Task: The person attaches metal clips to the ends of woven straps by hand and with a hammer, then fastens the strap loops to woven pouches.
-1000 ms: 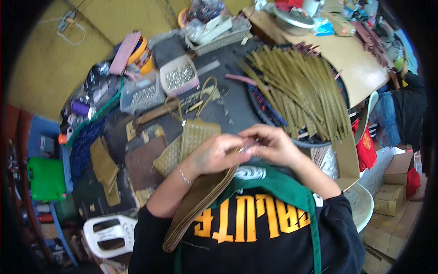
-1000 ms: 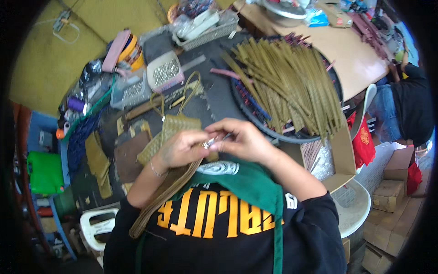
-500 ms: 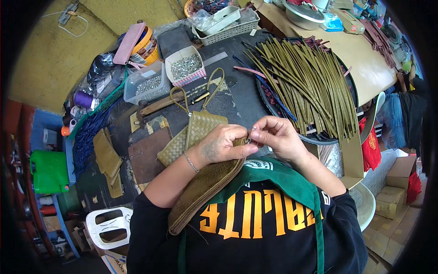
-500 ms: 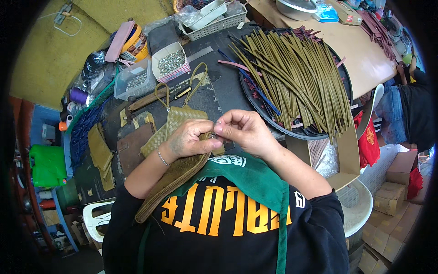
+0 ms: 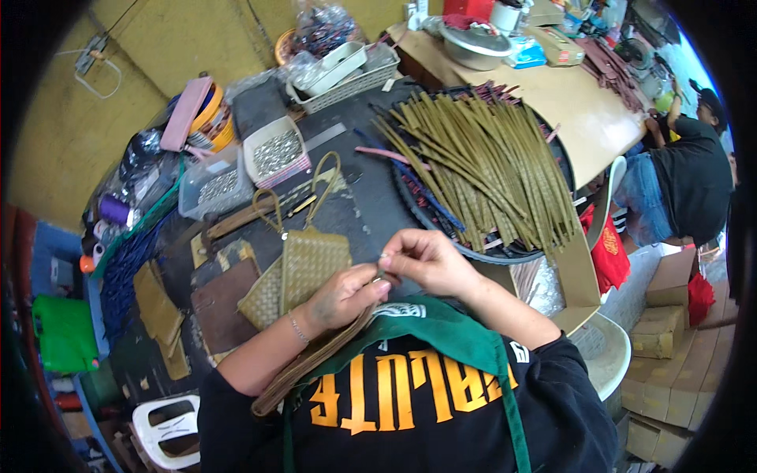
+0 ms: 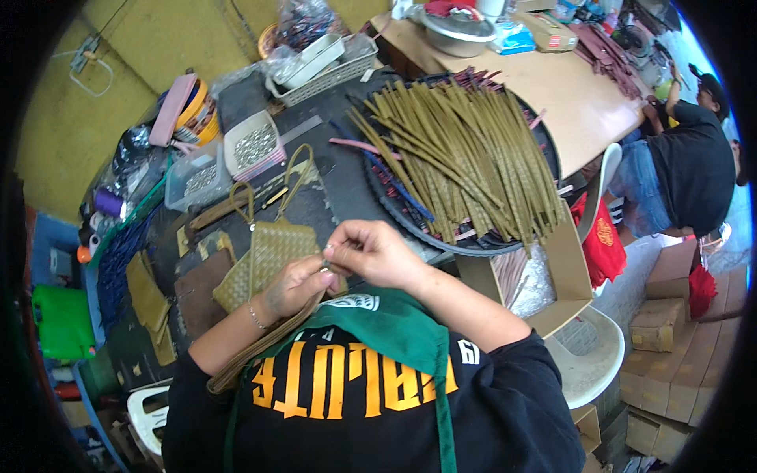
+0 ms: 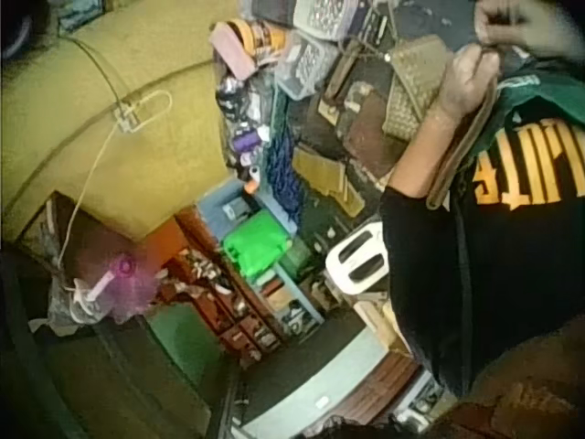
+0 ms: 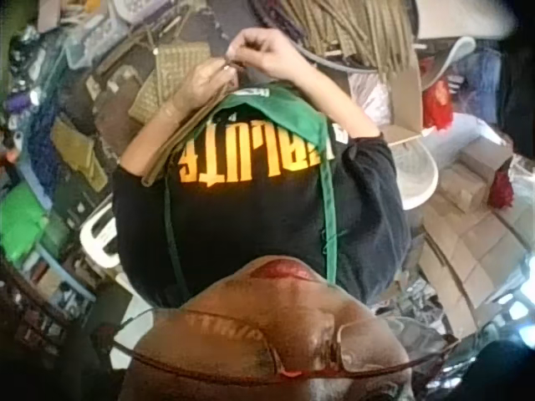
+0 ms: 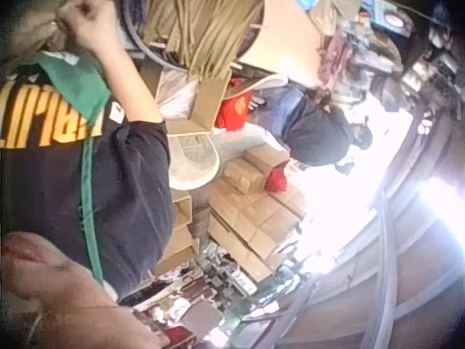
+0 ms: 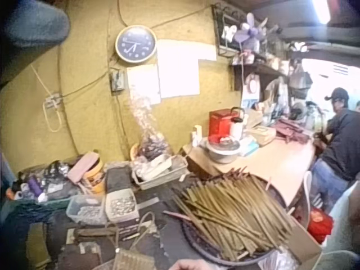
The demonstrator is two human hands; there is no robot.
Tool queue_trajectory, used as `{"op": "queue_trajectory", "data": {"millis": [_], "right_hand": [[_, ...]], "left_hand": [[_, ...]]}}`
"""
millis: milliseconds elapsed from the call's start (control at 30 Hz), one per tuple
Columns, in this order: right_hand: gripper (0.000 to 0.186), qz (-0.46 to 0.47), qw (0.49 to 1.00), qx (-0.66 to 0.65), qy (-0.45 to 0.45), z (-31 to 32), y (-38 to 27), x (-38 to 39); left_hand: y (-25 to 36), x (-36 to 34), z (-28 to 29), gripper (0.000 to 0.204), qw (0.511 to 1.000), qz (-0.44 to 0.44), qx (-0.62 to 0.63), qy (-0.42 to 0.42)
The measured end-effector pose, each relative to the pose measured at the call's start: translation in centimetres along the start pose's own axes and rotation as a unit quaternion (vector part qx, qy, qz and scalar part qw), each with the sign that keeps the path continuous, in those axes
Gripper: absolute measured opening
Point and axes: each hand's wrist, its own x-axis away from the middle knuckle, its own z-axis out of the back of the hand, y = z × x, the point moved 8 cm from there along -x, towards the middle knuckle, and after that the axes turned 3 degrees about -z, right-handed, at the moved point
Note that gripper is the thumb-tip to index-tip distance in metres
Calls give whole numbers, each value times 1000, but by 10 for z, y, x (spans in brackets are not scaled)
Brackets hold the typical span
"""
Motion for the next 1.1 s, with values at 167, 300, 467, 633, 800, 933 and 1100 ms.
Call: {"op": "queue_trajectory", "data": {"millis": [167,300,467,633,800,933,1100], "right_hand": [[16,73,974,213,13,10,-21,2],[25,103,843,468,245,103,-29,5],[15,37,637,658,401,202,-17,39],[14,-19,612,672,418,223,-1,39],[15,-25,669,613,418,233,0,40],[17,-141,763,473,418,253,11,42],[18,-86,749,505,420,252,-1,46]], "left_hand": [[-9,4,-5,27,994,33,103,0],[3,3,-6,28,998,5,67,-13],[20,-3,-5,27,996,-37,82,-1],[33,-10,-1,28,984,-64,167,10],[34,-14,-2,29,986,-67,151,5],[33,-14,-1,24,992,-55,111,13],[28,-16,-7,22,990,-19,138,-10]]}}
